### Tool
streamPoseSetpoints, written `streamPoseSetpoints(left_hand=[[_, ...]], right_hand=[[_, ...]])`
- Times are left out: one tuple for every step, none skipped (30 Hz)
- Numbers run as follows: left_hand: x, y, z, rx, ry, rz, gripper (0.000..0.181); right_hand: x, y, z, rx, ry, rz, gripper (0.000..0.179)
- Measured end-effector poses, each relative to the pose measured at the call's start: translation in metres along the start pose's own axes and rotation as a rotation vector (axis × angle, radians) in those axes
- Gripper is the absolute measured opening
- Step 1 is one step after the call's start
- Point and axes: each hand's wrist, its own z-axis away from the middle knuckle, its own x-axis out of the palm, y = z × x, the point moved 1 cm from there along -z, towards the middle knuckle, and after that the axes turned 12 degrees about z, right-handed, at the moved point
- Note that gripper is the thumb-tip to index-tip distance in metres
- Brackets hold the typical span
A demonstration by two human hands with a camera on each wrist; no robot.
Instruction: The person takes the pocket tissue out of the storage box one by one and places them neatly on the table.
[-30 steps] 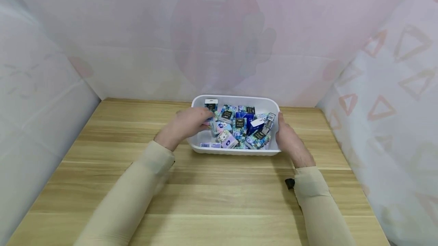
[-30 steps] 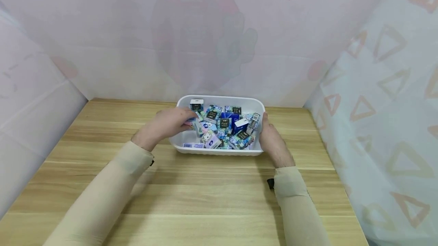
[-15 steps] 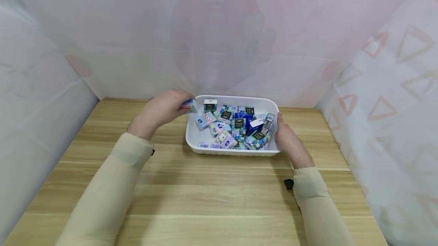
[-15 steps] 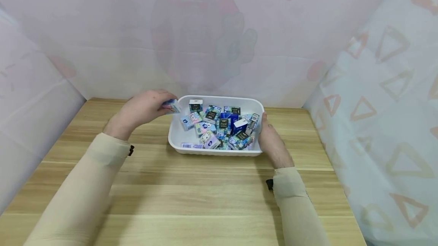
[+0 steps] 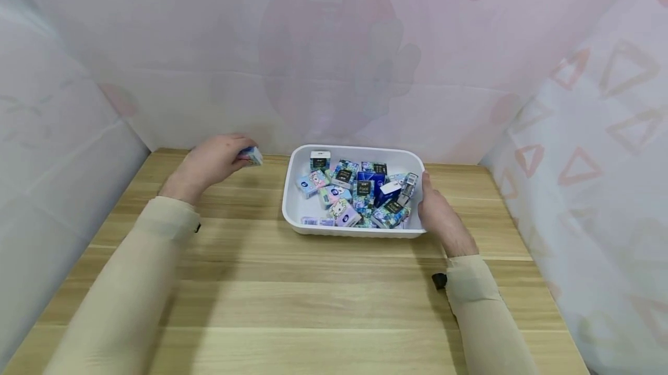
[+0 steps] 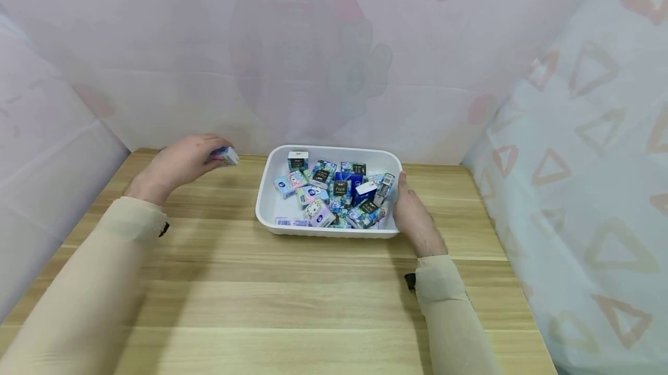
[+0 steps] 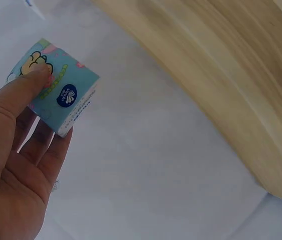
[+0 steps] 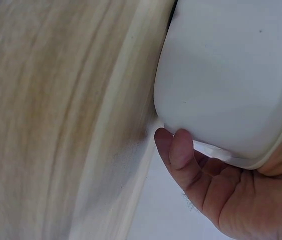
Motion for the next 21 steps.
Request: streamPoseSetpoints(left_hand=[[0.0,-0.006,0.002,-0.008,-0.002,-0.004,0.038],[0.0,-0.013,0.003,-0.017,-0.003,-0.01,0.038],[-0.001,-0.019,0.005,-0.027,-0.006,-0.016,0.038],[-0.001,-0.025,0.007,-0.039,-0.011,-0.021,0.039],[-0.001,-0.031,0.008,-0.05,-0.013,-0.029,0.039],[-0.001,-0.037,0.009,-0.058,-0.018,-0.037,0.039],[-0.002,-0.042,0.011,-0.067,-0.023,-0.041,0.04],[-0.002,-0.046,0.012,-0.075,-0.025,-0.045,0.04],[-0.003,-0.051,0.014,-0.08,-0.027,-0.049,0.041],[-0.003,-0.055,0.015,-0.084,-0.029,-0.054,0.041],[-0.004,-0.059,0.016,-0.086,-0.027,-0.056,0.041],[-0.005,-0.063,0.017,-0.085,-0.025,-0.057,0.041],[-0.005,-0.067,0.019,-0.084,-0.02,-0.059,0.041],[-0.006,-0.072,0.02,-0.08,-0.013,-0.058,0.041],[-0.006,-0.076,0.021,-0.075,-0.004,-0.056,0.041],[-0.006,-0.081,0.022,-0.075,0.004,-0.054,0.04],[-0.007,-0.086,0.023,-0.077,0.01,-0.049,0.039],[-0.006,-0.091,0.025,-0.084,0.013,-0.05,0.038],[-0.006,-0.097,0.026,-0.091,0.015,-0.048,0.037],[-0.005,-0.103,0.028,-0.1,0.012,-0.048,0.036],[-0.005,-0.108,0.029,-0.113,0.008,-0.051,0.035]], right_hand=[[0.0,0.0,0.0,0.0,-0.001,-0.003,0.086],[0.0,0.0,0.0,-0.002,0.001,-0.003,0.086],[0.0,0.0,0.0,-0.007,0.004,0.001,0.086],[0.0,0.0,0.001,-0.009,0.005,0.002,0.086],[0.0,0.0,0.001,-0.011,0.005,0.005,0.087],[0.0,0.0,0.001,-0.012,0.005,0.006,0.087],[0.0,0.0,0.001,-0.01,0.004,0.002,0.087],[0.0,0.0,0.001,-0.008,0.002,-0.001,0.087],[0.0,0.0,0.001,-0.005,0.0,-0.004,0.086],[0.0,0.0,0.001,0.0,-0.005,-0.01,0.087],[0.0,0.0,0.001,0.002,-0.008,-0.012,0.087],[0.0,0.0,0.001,0.003,-0.007,-0.011,0.087],[-0.001,0.0,0.0,0.003,-0.006,-0.007,0.087],[-0.001,0.0,0.0,0.003,-0.005,-0.005,0.087],[-0.001,0.0,0.0,0.002,-0.005,-0.006,0.087],[-0.001,0.0,0.0,0.001,-0.004,-0.002,0.087],[-0.001,0.0,0.0,0.0,-0.005,-0.003,0.087],[-0.001,0.0,0.0,-0.002,-0.004,-0.002,0.087],[-0.001,0.0,0.0,0.0,-0.007,-0.005,0.087],[-0.001,0.0,0.0,0.001,-0.009,-0.007,0.087],[-0.001,0.0,0.0,0.0,-0.01,-0.003,0.087]])
